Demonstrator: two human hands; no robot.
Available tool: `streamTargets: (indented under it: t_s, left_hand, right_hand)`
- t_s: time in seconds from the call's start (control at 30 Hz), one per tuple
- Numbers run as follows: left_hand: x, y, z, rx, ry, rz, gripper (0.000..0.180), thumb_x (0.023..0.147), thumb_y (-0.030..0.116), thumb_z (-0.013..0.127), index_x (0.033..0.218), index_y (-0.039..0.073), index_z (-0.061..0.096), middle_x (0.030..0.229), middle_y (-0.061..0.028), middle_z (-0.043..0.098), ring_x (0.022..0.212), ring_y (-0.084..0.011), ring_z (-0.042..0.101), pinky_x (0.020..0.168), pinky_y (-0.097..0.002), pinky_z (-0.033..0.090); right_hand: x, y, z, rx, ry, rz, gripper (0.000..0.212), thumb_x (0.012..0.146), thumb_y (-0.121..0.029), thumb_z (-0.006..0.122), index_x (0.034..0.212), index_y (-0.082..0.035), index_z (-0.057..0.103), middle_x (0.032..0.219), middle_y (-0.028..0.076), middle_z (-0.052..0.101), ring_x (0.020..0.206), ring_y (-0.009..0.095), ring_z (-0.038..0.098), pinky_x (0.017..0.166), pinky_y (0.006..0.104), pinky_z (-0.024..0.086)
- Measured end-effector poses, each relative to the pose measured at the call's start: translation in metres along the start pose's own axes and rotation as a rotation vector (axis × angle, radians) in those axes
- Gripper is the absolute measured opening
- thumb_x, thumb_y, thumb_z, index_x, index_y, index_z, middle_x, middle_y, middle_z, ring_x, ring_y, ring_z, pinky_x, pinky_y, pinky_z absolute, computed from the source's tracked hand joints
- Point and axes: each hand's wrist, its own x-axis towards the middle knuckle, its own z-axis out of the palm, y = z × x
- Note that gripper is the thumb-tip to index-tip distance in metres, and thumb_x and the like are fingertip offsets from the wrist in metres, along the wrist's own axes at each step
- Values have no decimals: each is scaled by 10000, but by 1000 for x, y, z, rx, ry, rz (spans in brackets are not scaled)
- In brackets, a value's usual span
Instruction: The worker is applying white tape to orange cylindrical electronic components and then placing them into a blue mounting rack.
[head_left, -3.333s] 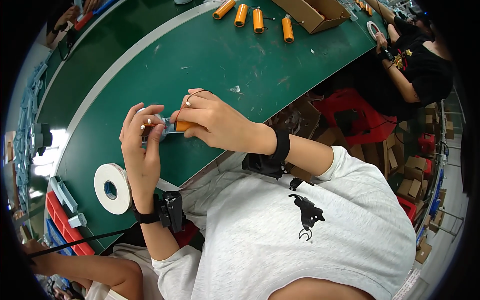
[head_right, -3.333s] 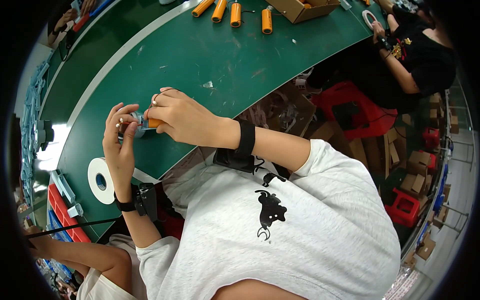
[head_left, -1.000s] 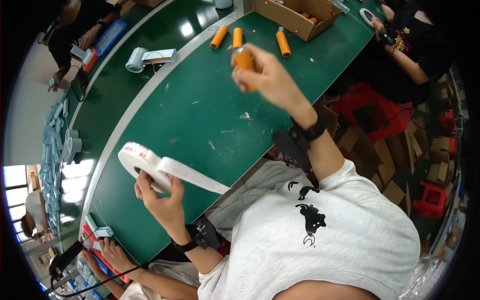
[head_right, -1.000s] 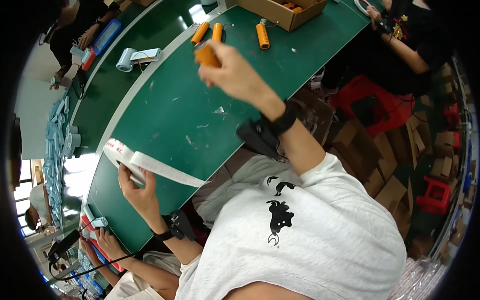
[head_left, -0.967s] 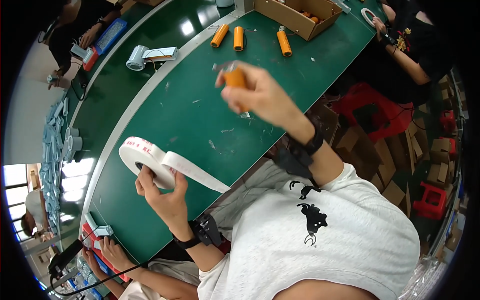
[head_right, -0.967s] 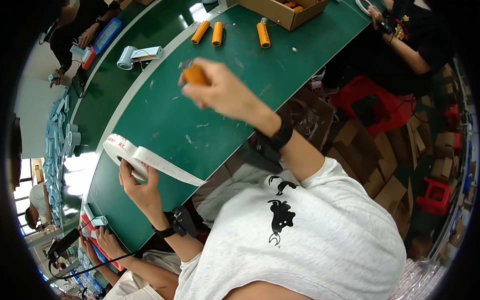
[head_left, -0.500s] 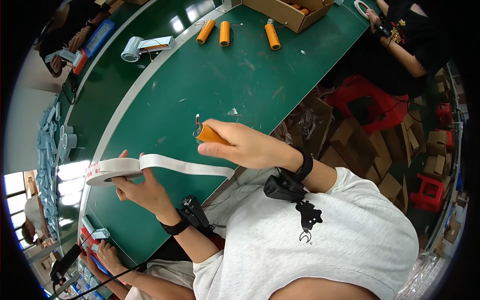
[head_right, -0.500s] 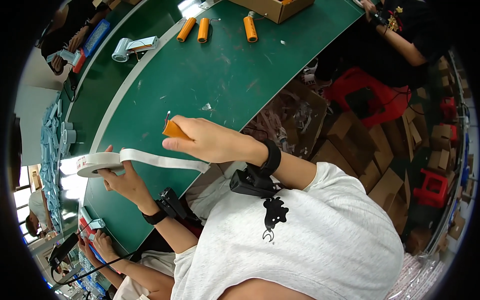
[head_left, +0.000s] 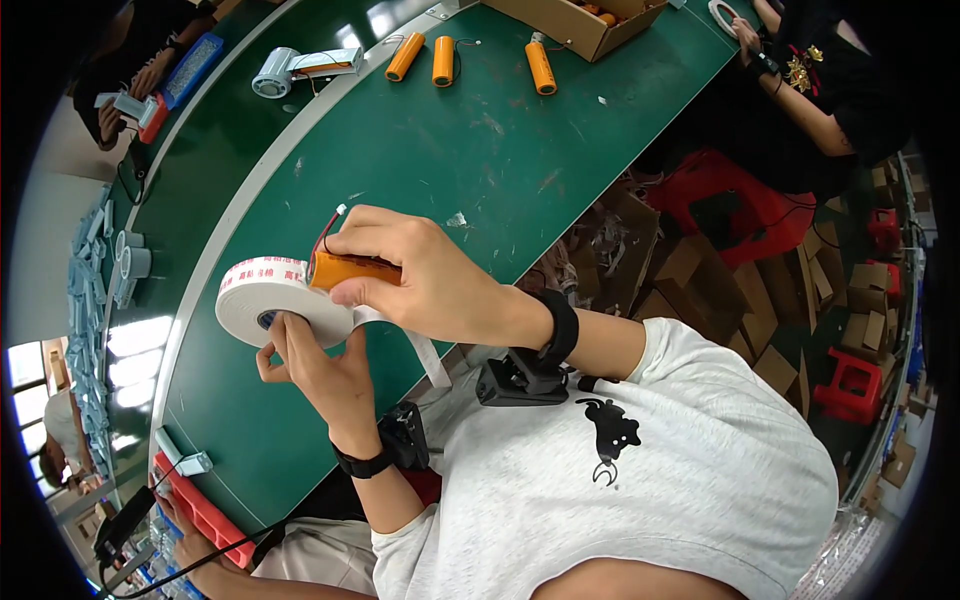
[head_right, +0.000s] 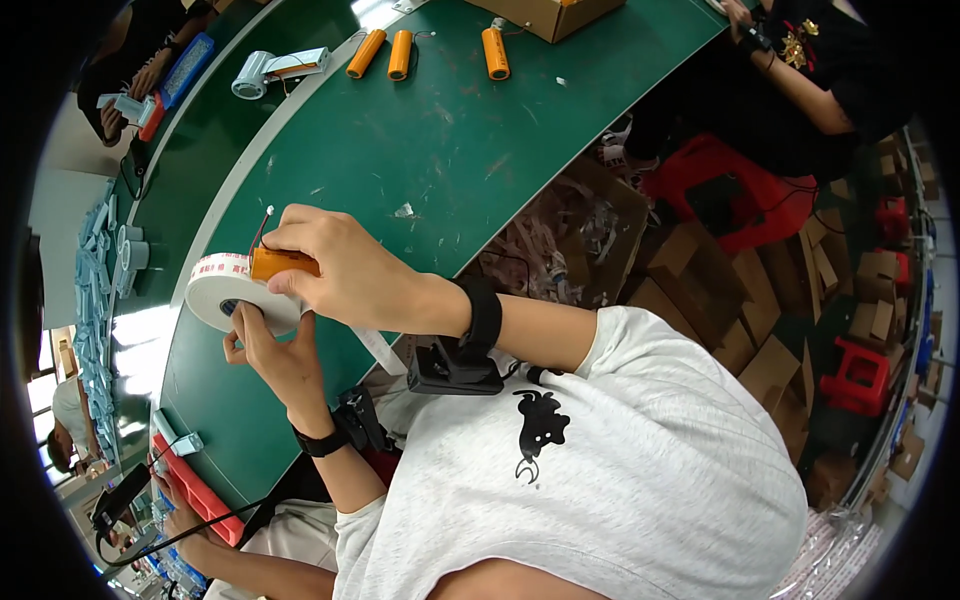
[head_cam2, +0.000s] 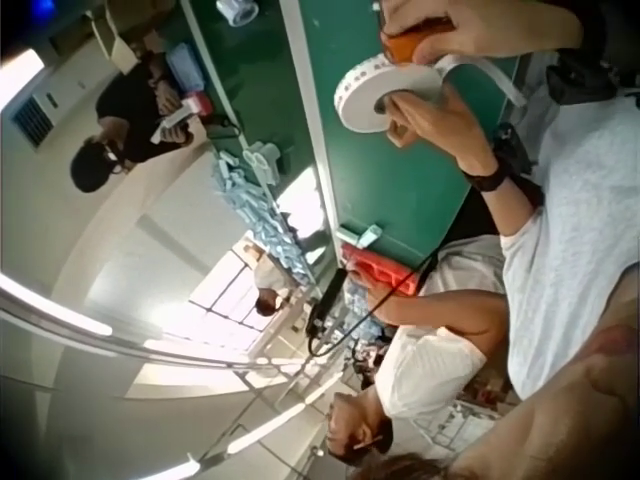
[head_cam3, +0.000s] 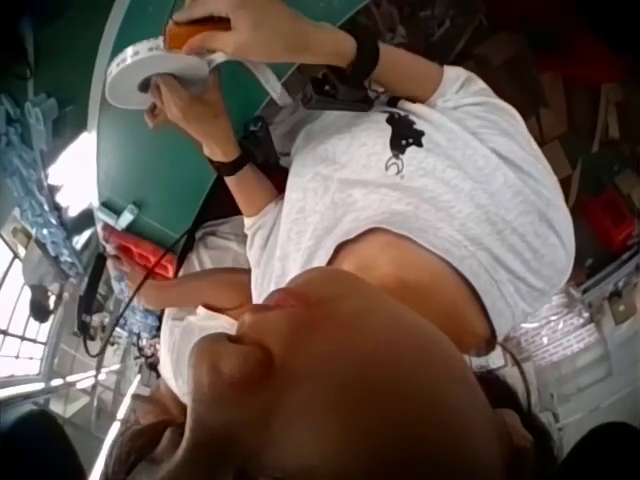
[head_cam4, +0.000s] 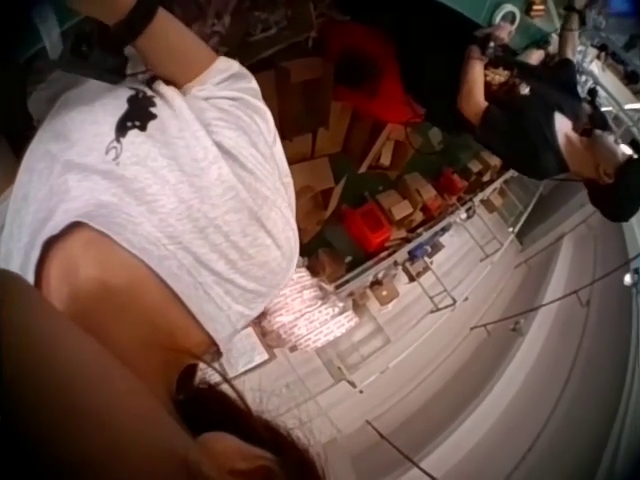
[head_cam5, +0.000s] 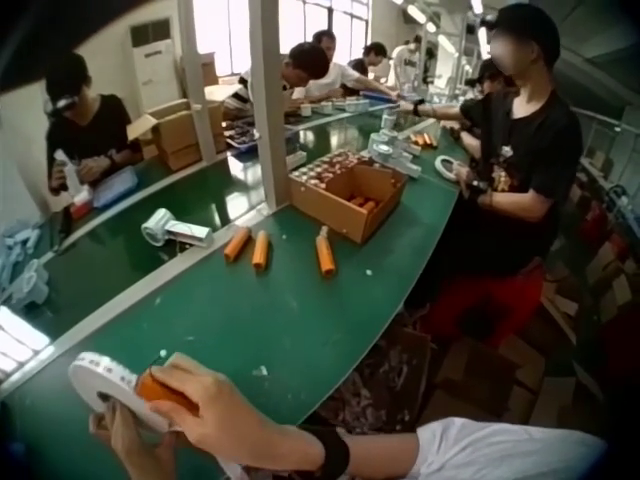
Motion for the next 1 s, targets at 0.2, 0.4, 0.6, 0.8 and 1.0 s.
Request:
streamTargets:
  t_s: [0.2, 0.4, 0.6, 0.8, 1.0]
  left_hand:
    - [2, 11, -3, -4, -20, -199, 563, 674, 265, 733, 1062, -63, 490, 904, -155, 560, 891, -276, 506, 856, -401, 231]
    - [11, 11, -7, -79, -30, -218, 588, 721, 371, 690, 1044, -74, 483, 858, -160, 543, 822, -278, 487, 830, -371, 229]
    - [27, 29, -12, -99, -137, -409, 582, 759, 403, 649, 1047, -73, 479, 849, -158, 526, 817, -263, 475, 829, -370, 224]
    - [17, 27, -9, -57, -115, -260, 539, 767, 341, 651, 1071, -65, 469, 856, -150, 525, 860, -247, 462, 827, -375, 219]
    - [14, 32, -5, 21, -73, -61, 524, 737, 259, 688, 1093, -52, 462, 886, -140, 540, 899, -233, 464, 804, -370, 221]
  right_hand:
    - [3, 3, 1, 305, 76, 294, 250, 859, -98, 569, 1057, 47, 526, 872, 76, 581, 724, 130, 555, 683, 228, 454]
    - [19, 20, -7, 650, 57, 379, 246, 859, -103, 572, 1039, 53, 511, 888, 112, 612, 767, 137, 590, 703, 236, 473]
    - [21, 13, -13, 520, -16, 272, 280, 874, -100, 550, 1070, 76, 455, 993, 180, 605, 939, 196, 607, 828, 299, 488]
    - [22, 13, -19, 628, 14, 332, 262, 895, -93, 503, 1074, 92, 451, 1009, 207, 594, 932, 229, 609, 848, 312, 497]
    - [21, 14, -9, 895, 58, 398, 254, 921, -101, 443, 1064, 108, 463, 1018, 232, 582, 947, 253, 604, 848, 317, 502]
